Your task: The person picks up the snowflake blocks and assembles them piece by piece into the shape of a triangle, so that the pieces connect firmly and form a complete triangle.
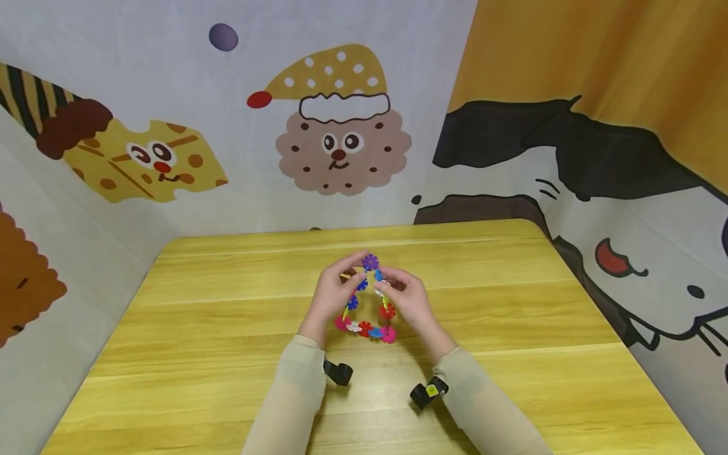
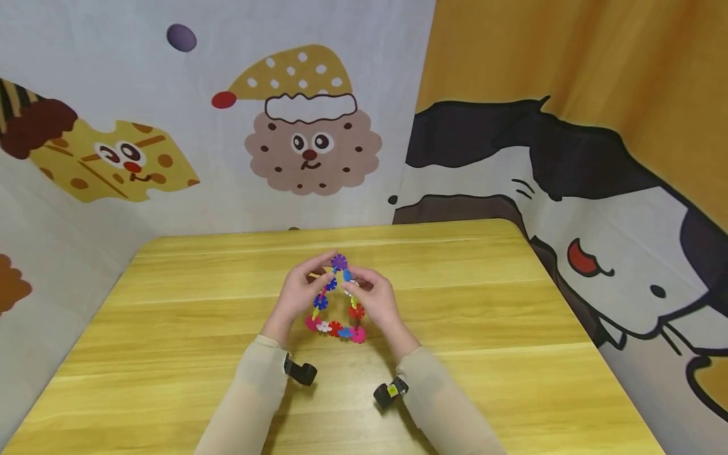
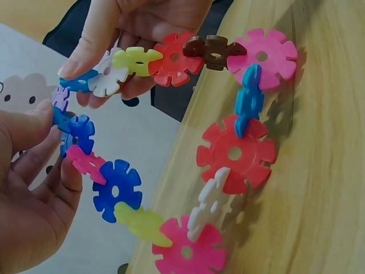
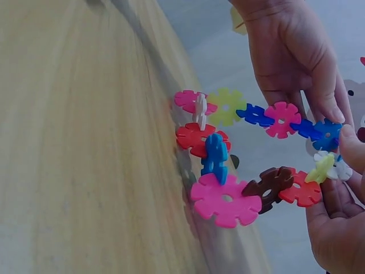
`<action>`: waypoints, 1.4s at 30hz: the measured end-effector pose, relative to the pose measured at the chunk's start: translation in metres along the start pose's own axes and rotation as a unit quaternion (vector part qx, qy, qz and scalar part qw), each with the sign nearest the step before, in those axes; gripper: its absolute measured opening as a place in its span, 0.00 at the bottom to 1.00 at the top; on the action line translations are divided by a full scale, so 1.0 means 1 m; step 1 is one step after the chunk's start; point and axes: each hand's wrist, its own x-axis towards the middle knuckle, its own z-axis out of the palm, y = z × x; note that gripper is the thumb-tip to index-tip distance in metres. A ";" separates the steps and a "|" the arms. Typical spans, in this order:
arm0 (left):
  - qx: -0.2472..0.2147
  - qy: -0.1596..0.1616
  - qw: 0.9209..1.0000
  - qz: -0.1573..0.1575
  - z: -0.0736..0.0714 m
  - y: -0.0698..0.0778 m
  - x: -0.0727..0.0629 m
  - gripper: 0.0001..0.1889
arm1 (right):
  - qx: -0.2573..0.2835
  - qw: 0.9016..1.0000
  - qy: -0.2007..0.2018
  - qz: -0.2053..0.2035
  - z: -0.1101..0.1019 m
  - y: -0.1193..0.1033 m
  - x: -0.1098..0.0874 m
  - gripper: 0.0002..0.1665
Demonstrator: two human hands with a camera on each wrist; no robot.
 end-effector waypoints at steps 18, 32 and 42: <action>0.035 0.003 0.998 0.044 0.005 0.002 0.002 0.20 | 0.019 0.998 0.056 0.000 0.011 0.036 0.009 0.20; 0.079 0.018 0.995 0.060 0.011 0.005 0.005 0.21 | 0.029 0.997 0.071 -0.015 0.012 0.035 0.012 0.17; 0.048 0.035 0.997 0.049 0.011 0.002 0.005 0.20 | 0.003 0.999 0.037 -0.001 0.007 0.020 0.012 0.19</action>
